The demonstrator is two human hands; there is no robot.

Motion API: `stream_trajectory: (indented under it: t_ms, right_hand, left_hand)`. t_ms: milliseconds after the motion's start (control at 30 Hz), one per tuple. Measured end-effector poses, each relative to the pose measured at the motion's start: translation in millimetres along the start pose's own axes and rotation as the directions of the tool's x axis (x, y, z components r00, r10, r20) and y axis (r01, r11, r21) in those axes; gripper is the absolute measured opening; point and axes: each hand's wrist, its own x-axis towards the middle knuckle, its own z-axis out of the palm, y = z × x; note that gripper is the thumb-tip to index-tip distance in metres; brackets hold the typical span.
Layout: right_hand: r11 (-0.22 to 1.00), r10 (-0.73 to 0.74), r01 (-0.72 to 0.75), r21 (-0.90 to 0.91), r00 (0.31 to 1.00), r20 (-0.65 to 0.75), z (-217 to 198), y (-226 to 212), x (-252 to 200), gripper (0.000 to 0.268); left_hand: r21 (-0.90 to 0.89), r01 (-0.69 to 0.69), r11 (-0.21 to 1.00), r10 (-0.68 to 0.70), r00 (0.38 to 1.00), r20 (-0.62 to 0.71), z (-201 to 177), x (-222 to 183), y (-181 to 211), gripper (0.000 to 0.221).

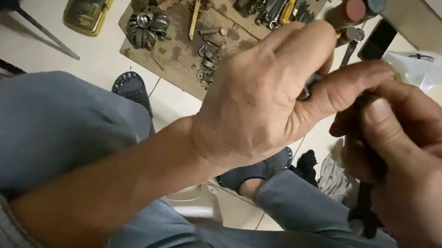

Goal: Assembling a bicycle axle by threading bearings and nuts onto the shaft and tightening them with a wrench.

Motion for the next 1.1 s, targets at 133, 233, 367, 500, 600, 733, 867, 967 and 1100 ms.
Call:
stream_trajectory:
  t_ms: [133,233,367,500,600,733,867,967,1100]
  right_hand:
    - [0.990,0.091,-0.088,0.107,0.996,-0.025,2,-4,-1,0.036]
    - [0.994,-0.023,0.028,0.103,0.999,-0.045,13,-3,-7,0.031]
    - [0.977,-0.082,0.115,0.181,0.980,-0.179,24,-1,-9,0.041]
    - [0.857,-0.500,0.448,-0.253,0.842,-0.203,32,14,-13,0.027]
    - [0.351,-0.828,0.712,-0.608,0.539,0.153,4,39,-9,0.040]
    - [0.037,-0.817,0.774,-0.632,0.387,0.427,-21,43,-5,0.042]
    - [0.512,-0.715,0.733,-0.449,0.653,0.250,-3,27,-2,0.033]
    - [0.940,-0.332,0.337,-0.051,0.939,0.088,11,14,-4,0.046]
    - [0.800,0.062,-0.179,0.573,0.974,0.218,19,2,1,0.029]
  left_hand:
    - [0.091,0.051,0.995,-0.054,0.998,0.035,-1,-3,3,0.041]
    - [-0.225,0.033,0.974,-0.034,0.999,-0.001,-1,3,7,0.029]
    - [-0.256,0.230,0.939,-0.210,0.972,0.103,-2,4,8,0.032]
    - [0.010,0.971,0.237,-0.793,0.187,0.580,-26,50,24,0.052]
    - [0.029,0.997,-0.076,-0.629,-0.070,0.774,-28,45,10,0.047]
    - [0.338,0.941,0.014,-0.656,-0.246,0.714,-32,53,16,0.079]
    - [-0.052,0.934,0.355,-0.696,0.301,0.652,-24,25,11,0.046]
    - [-0.250,0.528,0.812,-0.466,0.844,0.267,-12,9,5,0.036]
    - [0.098,-0.379,0.920,0.384,0.923,-0.035,4,4,-20,0.038]
